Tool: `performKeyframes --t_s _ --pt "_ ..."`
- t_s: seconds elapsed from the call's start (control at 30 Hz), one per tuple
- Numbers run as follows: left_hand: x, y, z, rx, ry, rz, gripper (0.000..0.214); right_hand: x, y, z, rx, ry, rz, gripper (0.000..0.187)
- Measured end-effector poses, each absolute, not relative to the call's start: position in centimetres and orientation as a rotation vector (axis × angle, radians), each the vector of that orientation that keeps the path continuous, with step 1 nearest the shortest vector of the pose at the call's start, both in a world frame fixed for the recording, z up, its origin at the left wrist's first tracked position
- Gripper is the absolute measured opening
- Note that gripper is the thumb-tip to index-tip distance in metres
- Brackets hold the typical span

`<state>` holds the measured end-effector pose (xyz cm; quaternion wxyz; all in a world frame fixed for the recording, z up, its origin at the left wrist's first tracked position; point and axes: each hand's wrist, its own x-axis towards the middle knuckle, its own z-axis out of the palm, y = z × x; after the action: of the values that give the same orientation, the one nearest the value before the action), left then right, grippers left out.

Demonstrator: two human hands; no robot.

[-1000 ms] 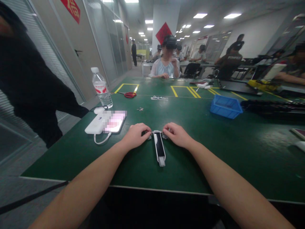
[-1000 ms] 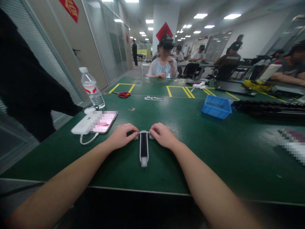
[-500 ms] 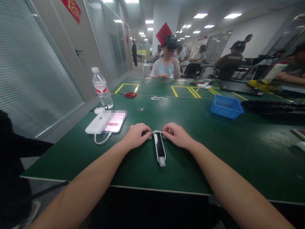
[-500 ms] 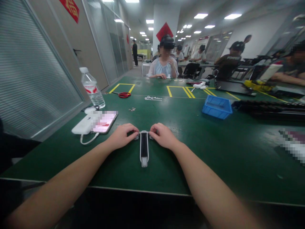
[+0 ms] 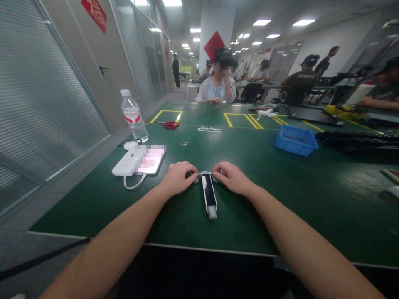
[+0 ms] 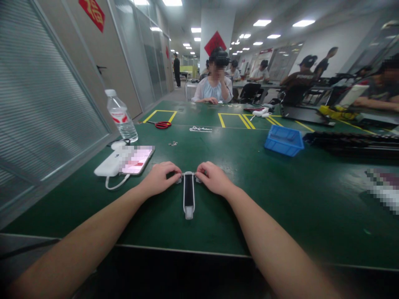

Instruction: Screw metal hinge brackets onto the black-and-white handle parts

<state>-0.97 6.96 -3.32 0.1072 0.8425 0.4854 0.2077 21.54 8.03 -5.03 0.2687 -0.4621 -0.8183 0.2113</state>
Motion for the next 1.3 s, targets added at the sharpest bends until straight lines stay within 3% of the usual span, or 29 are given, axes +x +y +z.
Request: performKeyframes --t_s 0.67,0.97,1.3 --pt "-0.93 7.01 -3.43 2.468 1.431 0.616 0.018 21.0 8.1 -5.24 -1.299 -2.242 0.44 0.019" --pt "-0.92 6.92 -3.24 2.46 1.434 0.598 0.018 21.67 8.15 -4.92 -1.258 -2.156 0.687 0.008" --pt "-0.97 6.96 -3.33 2.469 1.422 0.606 0.018 21.55 7.92 -4.75 -1.259 -2.207 0.613 0.004"
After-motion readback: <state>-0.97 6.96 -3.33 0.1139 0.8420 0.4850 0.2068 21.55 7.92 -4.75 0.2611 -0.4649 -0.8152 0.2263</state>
